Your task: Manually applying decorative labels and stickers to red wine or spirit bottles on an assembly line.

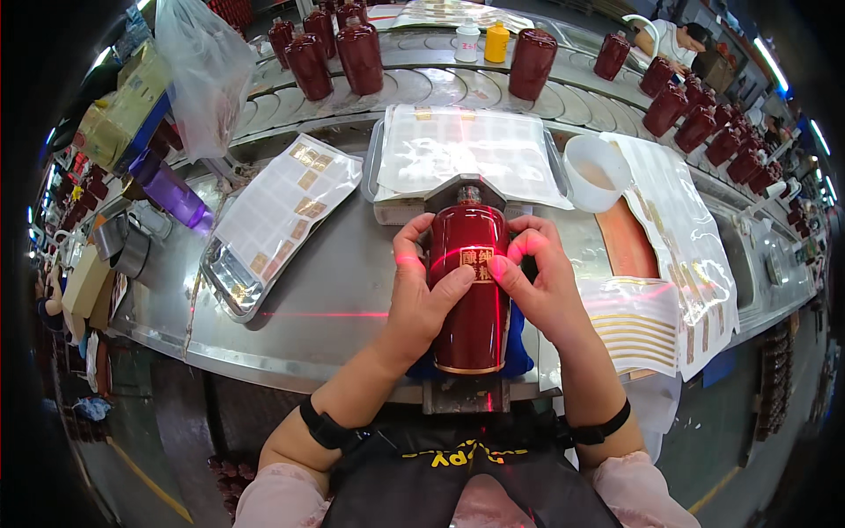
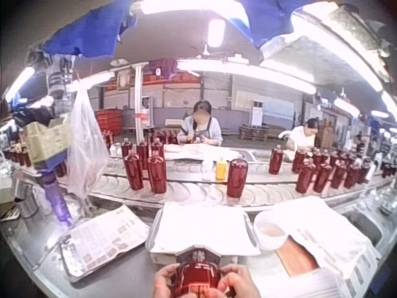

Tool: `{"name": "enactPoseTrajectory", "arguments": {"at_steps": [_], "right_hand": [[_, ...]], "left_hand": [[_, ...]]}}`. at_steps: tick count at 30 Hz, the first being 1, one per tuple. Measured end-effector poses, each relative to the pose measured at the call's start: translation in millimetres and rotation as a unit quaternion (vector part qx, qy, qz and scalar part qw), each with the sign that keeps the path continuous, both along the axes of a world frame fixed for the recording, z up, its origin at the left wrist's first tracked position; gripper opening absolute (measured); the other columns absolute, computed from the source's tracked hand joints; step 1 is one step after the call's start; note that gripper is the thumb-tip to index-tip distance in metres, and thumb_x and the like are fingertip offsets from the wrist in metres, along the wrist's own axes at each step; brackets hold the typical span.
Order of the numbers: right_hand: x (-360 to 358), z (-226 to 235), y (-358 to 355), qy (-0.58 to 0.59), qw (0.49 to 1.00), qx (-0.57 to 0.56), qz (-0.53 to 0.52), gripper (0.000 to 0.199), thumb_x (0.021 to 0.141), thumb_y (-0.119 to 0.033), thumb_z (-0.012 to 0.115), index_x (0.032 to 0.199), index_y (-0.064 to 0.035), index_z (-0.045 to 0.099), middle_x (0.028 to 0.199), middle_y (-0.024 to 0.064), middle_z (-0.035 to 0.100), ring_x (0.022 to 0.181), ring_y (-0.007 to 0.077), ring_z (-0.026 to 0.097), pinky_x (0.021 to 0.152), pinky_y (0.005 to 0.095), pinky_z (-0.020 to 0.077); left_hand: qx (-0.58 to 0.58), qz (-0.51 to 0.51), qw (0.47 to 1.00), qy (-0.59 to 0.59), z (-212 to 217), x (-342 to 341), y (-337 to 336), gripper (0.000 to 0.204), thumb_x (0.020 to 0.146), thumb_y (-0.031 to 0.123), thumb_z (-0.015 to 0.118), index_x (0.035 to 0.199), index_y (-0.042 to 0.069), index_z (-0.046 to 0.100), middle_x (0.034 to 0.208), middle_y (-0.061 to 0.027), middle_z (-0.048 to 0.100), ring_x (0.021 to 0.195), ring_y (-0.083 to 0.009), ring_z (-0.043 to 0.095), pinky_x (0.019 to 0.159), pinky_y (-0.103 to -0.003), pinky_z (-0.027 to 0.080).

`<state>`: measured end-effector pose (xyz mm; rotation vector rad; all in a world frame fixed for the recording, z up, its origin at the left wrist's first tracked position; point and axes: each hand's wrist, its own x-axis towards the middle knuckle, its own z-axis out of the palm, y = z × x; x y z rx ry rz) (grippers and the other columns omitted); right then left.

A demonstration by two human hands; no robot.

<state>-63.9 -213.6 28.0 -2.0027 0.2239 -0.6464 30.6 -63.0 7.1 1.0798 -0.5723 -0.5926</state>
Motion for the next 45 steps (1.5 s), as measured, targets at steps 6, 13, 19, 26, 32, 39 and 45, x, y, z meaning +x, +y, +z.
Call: {"name": "enactPoseTrajectory", "arguments": {"at_steps": [6,13,19,26,32,39,45], "right_hand": [[0.9,-2.0,0.1,0.000,1.000,0.005,0.005,0.027,0.086,-0.025,0.072,0.085,-0.0056,0.053,0.119,0.0162,0.048,0.109,0.0237,0.048,0.084,0.0315,0.0403],[2.0,-3.7,-1.4,-0.016,1.000,-0.020,-0.001,0.027,0.086,-0.025,0.073,0.084,-0.0054,0.055,0.117,0.0154,0.048,0.100,0.0219,0.053,0.066,0.0271,0.0488],[1.7,-7.9,-13.1,-0.039,0.992,-0.123,0.013,0.023,0.085,-0.018,0.073,0.095,-0.0035,0.058,0.121,0.0202,0.052,0.105,0.0274,0.056,0.070,0.0283,0.0506],[17.8,78.5,-8.4,0.024,0.982,-0.139,0.127,0.032,0.083,-0.005,0.066,0.114,-0.0034,0.056,0.083,0.0173,0.066,0.073,0.0352,0.066,0.065,0.0380,0.0517],[28.2,80.4,-22.8,0.058,0.969,-0.180,0.160,0.024,0.082,-0.012,0.068,0.102,-0.0033,0.057,0.081,0.0190,0.065,0.072,0.0390,0.063,0.064,0.0413,0.0503],[-6.5,72.0,3.0,-0.047,0.906,-0.366,0.208,0.020,0.074,-0.011,0.070,0.093,-0.0150,0.065,0.082,0.0043,0.058,0.080,0.0234,0.059,0.070,0.0365,0.0410],[30.1,55.2,-26.3,-0.090,0.942,-0.322,-0.037,0.025,0.074,-0.007,0.072,0.098,-0.0071,0.066,0.081,0.0111,0.062,0.076,0.0285,0.060,0.069,0.0393,0.0438]], "left_hand": [[-0.022,-0.011,1.000,0.010,2.8,-2.1,0.6,0.069,0.090,0.017,0.064,0.141,0.002,0.019,0.131,-0.0167,0.043,0.114,-0.0187,0.052,0.095,-0.033,0.048],[-0.014,-0.005,1.000,-0.022,-2.0,0.2,-0.3,0.066,0.093,0.015,0.058,0.143,0.006,0.016,0.130,-0.0155,0.046,0.110,-0.0165,0.056,0.092,-0.030,0.050],[-0.020,0.008,1.000,-0.023,-2.4,-0.7,-2.8,0.069,0.091,0.017,0.063,0.141,0.001,0.019,0.129,-0.0164,0.044,0.114,-0.0188,0.051,0.095,-0.031,0.047],[0.009,0.010,1.000,-0.004,2.0,-1.6,-1.6,0.069,0.090,0.016,0.064,0.140,0.002,0.019,0.127,-0.0153,0.046,0.113,-0.0176,0.052,0.092,-0.032,0.049],[0.007,0.007,1.000,-0.020,-0.3,-3.6,-5.7,0.067,0.090,0.014,0.063,0.140,0.003,0.019,0.127,-0.0149,0.047,0.112,-0.0176,0.052,0.093,-0.031,0.047],[-0.038,-0.023,0.997,0.064,-8.2,6.8,12.2,0.062,0.097,0.028,0.051,0.144,0.003,0.019,0.132,-0.0143,0.042,0.117,-0.0168,0.047,0.100,-0.032,0.041],[-0.041,-0.033,0.997,0.063,3.0,5.7,4.4,0.061,0.095,0.020,0.054,0.143,0.002,0.022,0.131,-0.0141,0.043,0.114,-0.0164,0.049,0.098,-0.030,0.042]]}}
